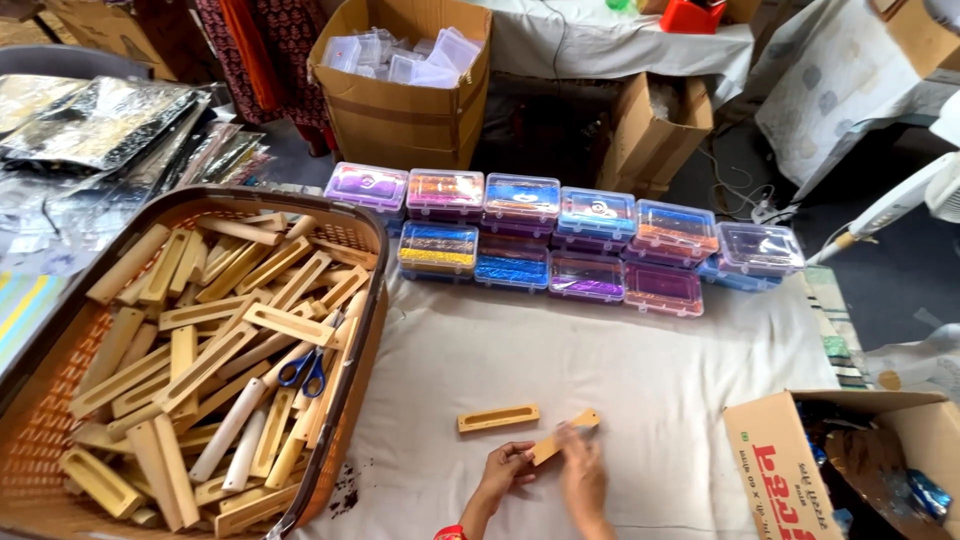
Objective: The person wipes the surfaces of small wooden rectangular parts with a white cloth. They pick parts from a basket, wipe them on a white cloth-covered table, and place them back into the basket. The process is repeated for several parts.
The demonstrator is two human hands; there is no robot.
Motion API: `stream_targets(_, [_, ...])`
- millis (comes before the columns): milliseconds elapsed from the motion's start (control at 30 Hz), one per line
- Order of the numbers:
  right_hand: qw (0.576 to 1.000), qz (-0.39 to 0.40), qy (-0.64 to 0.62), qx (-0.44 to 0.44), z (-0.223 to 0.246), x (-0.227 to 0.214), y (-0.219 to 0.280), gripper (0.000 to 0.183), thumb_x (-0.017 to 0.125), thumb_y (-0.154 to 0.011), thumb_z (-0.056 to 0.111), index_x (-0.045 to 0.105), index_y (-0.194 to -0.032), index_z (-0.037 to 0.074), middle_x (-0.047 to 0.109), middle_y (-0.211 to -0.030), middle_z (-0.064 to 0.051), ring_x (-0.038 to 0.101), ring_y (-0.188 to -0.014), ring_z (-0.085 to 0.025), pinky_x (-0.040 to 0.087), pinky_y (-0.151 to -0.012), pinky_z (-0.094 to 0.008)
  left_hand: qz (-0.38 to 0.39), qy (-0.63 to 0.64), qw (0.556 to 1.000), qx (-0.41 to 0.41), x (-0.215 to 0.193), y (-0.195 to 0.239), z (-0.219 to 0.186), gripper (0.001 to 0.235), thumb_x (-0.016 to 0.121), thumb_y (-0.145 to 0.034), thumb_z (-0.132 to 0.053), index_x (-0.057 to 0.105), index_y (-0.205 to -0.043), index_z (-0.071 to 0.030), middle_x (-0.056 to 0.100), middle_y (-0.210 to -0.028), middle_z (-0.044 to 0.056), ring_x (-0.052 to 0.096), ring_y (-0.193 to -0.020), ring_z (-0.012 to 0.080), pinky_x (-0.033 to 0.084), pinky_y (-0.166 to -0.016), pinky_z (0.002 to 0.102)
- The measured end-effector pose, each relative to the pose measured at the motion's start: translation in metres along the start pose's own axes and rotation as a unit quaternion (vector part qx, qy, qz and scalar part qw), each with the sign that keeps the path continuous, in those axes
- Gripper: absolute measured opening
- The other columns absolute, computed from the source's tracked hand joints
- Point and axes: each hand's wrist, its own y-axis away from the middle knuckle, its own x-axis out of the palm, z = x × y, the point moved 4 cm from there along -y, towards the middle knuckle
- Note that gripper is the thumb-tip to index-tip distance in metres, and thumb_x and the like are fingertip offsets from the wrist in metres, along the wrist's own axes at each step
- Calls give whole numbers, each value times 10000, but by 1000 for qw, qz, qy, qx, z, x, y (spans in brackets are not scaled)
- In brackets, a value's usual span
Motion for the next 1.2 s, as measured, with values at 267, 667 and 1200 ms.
stream_targets(267, [998, -3, 27, -60, -20, -17, 2, 612, 588, -761, -50, 683, -1282, 258, 620, -1396, 94, 625, -1031, -259, 570, -870, -358, 8, -31, 999, 34, -2, -10, 14, 375, 693, -977, -221, 666, -1320, -72, 752, -1043, 19, 707, -917, 100, 629, -777, 288])
stream_targets(667, [992, -29, -25, 122, -104, -27, 21, 489, 656, -835, 50, 706, -1279, 249, 633, -1406, 105, 627, -1024, -265, 541, -940, -359, -149, -468, 738, 462, 34, 69, -55, 398, 771, -811, -93, 749, -1209, -94, 753, -1234, 62, 653, -1213, 285, 542, -980, 395])
stream_targets(1200, [993, -42, -91, 64, -50, -20, 0, 559, 655, -845, 75, 614, -1383, 222, 631, -1353, -26, 625, -1085, -333, 512, -932, -450, -180, -405, 802, 401, 14, 10, -1, 331, 718, -815, 20, 708, -1135, -62, 714, -1098, 90, 695, -975, 262, 574, -815, 381])
